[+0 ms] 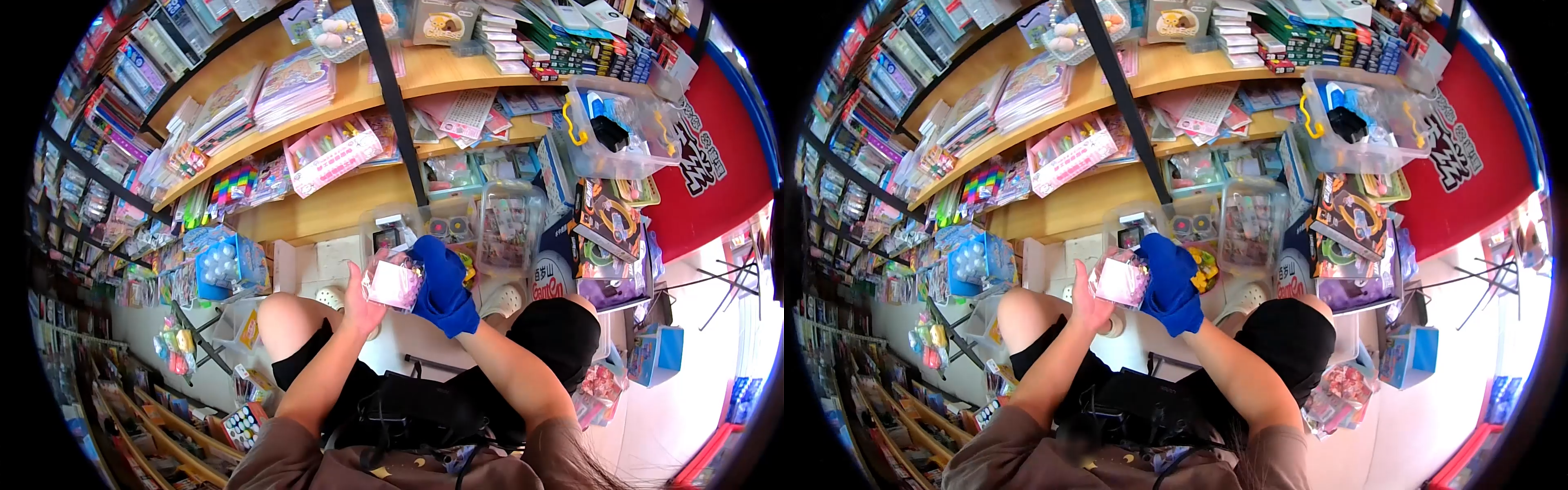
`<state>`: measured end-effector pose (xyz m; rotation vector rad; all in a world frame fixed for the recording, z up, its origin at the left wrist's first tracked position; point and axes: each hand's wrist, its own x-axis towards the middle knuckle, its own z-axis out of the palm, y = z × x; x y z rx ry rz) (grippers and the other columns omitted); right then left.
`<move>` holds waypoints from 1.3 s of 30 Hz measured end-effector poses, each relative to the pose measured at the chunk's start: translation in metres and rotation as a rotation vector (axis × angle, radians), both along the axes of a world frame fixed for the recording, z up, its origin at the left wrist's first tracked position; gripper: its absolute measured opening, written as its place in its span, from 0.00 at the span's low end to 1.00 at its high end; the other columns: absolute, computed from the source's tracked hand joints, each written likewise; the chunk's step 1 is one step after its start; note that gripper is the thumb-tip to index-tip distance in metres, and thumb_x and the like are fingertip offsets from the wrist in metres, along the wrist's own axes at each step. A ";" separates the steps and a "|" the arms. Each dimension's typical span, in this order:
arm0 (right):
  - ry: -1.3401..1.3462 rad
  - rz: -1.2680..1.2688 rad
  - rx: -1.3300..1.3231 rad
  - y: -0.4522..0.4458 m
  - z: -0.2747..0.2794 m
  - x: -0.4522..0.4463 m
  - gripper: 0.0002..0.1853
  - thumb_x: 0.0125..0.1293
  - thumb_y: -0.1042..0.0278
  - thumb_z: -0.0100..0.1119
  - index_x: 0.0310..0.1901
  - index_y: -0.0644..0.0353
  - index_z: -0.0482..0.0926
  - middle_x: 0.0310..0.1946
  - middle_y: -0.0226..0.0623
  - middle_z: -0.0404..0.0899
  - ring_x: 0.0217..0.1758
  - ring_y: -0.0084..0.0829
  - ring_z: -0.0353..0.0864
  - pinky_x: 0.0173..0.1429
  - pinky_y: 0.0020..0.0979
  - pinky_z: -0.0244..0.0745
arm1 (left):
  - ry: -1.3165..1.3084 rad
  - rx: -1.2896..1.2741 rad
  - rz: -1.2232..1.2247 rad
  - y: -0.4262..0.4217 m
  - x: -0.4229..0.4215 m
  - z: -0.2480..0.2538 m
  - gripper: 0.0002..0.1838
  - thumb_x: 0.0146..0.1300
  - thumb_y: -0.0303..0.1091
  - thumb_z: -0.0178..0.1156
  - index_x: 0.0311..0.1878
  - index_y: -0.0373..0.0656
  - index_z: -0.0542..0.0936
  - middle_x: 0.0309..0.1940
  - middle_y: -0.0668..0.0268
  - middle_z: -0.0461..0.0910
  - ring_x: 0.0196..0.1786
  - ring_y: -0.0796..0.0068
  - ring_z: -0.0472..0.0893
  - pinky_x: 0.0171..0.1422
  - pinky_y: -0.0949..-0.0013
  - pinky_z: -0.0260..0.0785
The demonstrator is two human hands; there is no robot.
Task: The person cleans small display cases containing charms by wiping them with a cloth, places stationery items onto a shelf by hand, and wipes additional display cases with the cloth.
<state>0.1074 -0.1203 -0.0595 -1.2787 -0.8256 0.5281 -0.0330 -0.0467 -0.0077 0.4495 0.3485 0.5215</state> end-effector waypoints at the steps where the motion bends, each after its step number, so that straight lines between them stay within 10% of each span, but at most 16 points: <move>1: 0.052 0.002 0.002 0.002 -0.006 -0.002 0.06 0.60 0.70 0.55 0.37 0.59 0.73 0.32 0.39 0.76 0.36 0.35 0.77 0.40 0.30 0.71 | -0.035 -0.032 -0.047 -0.002 0.002 -0.003 0.29 0.71 0.48 0.40 0.69 0.39 0.58 0.66 0.55 0.63 0.67 0.59 0.65 0.70 0.56 0.56; 3: 0.469 0.118 0.064 0.007 -0.013 -0.006 0.07 0.64 0.66 0.53 0.39 0.59 0.75 0.33 0.35 0.76 0.36 0.32 0.77 0.41 0.29 0.72 | -0.019 -0.014 -0.101 -0.002 0.006 -0.008 0.29 0.71 0.47 0.40 0.69 0.39 0.57 0.67 0.55 0.62 0.68 0.59 0.63 0.71 0.55 0.53; 5: 0.351 0.058 0.001 0.002 -0.014 -0.008 0.09 0.66 0.64 0.51 0.43 0.58 0.74 0.38 0.34 0.76 0.42 0.31 0.76 0.47 0.30 0.72 | 0.080 0.089 -0.114 0.000 0.010 -0.014 0.29 0.71 0.45 0.41 0.70 0.40 0.56 0.67 0.55 0.61 0.68 0.59 0.62 0.71 0.54 0.53; 7: -0.378 -0.181 -0.206 -0.013 0.024 -0.011 0.12 0.62 0.69 0.50 0.48 0.59 0.71 0.46 0.40 0.75 0.51 0.36 0.75 0.54 0.34 0.69 | 0.108 0.081 -0.103 0.001 0.012 -0.022 0.29 0.71 0.45 0.42 0.70 0.42 0.56 0.67 0.57 0.62 0.68 0.60 0.63 0.71 0.55 0.53; 13: 0.124 0.101 -0.307 -0.021 -0.101 -0.047 0.27 0.69 0.57 0.43 0.68 0.56 0.57 0.69 0.39 0.56 0.72 0.36 0.53 0.74 0.37 0.44 | 0.368 -0.029 -0.166 -0.028 0.024 -0.049 0.30 0.70 0.52 0.47 0.69 0.46 0.59 0.66 0.65 0.64 0.64 0.70 0.67 0.68 0.61 0.59; 18: -0.286 0.083 -0.595 -0.028 -0.150 -0.031 0.29 0.70 0.55 0.42 0.69 0.55 0.56 0.71 0.37 0.54 0.74 0.36 0.51 0.75 0.37 0.42 | 0.285 0.200 -0.246 -0.041 0.023 -0.047 0.28 0.72 0.45 0.45 0.71 0.48 0.56 0.64 0.67 0.64 0.64 0.74 0.66 0.69 0.66 0.56; 22: -0.060 -0.016 -0.484 0.001 -0.093 0.008 0.18 0.70 0.58 0.44 0.57 0.57 0.68 0.52 0.38 0.73 0.54 0.34 0.74 0.57 0.33 0.70 | 0.199 -0.018 -0.266 -0.023 0.013 -0.046 0.27 0.73 0.42 0.41 0.73 0.52 0.53 0.65 0.68 0.63 0.63 0.75 0.66 0.68 0.69 0.55; 24: 0.752 0.005 -0.276 0.017 -0.063 0.026 0.07 0.66 0.66 0.48 0.39 0.60 0.72 0.36 0.37 0.76 0.34 0.27 0.75 0.40 0.27 0.73 | 0.069 -0.063 -0.251 -0.007 0.013 -0.039 0.26 0.73 0.41 0.42 0.71 0.50 0.56 0.63 0.66 0.66 0.60 0.70 0.70 0.62 0.66 0.64; 26: 0.624 0.041 -0.177 0.014 -0.021 0.025 0.05 0.62 0.69 0.53 0.35 0.60 0.72 0.33 0.36 0.77 0.32 0.26 0.74 0.38 0.27 0.72 | 0.222 -0.107 -0.150 0.004 0.013 -0.035 0.24 0.72 0.39 0.44 0.69 0.49 0.60 0.60 0.63 0.70 0.56 0.69 0.74 0.56 0.68 0.69; 31: -0.256 0.097 -0.004 0.022 0.002 0.015 0.13 0.54 0.72 0.61 0.42 0.61 0.76 0.32 0.32 0.76 0.37 0.29 0.77 0.43 0.27 0.72 | 1.148 0.840 -0.033 0.013 0.016 -0.062 0.11 0.65 0.24 0.48 0.50 0.36 0.71 0.47 0.55 0.75 0.45 0.63 0.76 0.51 0.62 0.67; 32: -0.211 -0.012 0.021 0.022 -0.030 -0.002 0.12 0.59 0.68 0.60 0.44 0.60 0.76 0.36 0.31 0.76 0.40 0.26 0.76 0.45 0.26 0.71 | 1.165 1.086 0.148 0.010 0.019 -0.065 0.12 0.64 0.24 0.49 0.51 0.35 0.71 0.46 0.53 0.75 0.46 0.59 0.75 0.52 0.60 0.66; 34: 0.842 0.185 0.120 0.037 -0.033 -0.020 0.12 0.66 0.62 0.56 0.46 0.59 0.75 0.40 0.31 0.76 0.43 0.26 0.75 0.48 0.28 0.71 | 1.149 1.579 0.527 0.006 0.026 -0.068 0.14 0.64 0.25 0.50 0.53 0.34 0.70 0.46 0.50 0.73 0.49 0.52 0.74 0.55 0.56 0.65; 39: 0.551 0.354 0.125 0.016 -0.024 -0.018 0.14 0.69 0.62 0.49 0.52 0.58 0.70 0.45 0.34 0.74 0.47 0.28 0.74 0.52 0.31 0.69 | 0.873 1.464 0.120 -0.020 0.031 -0.067 0.32 0.68 0.46 0.44 0.68 0.34 0.56 0.68 0.46 0.57 0.72 0.46 0.52 0.74 0.48 0.38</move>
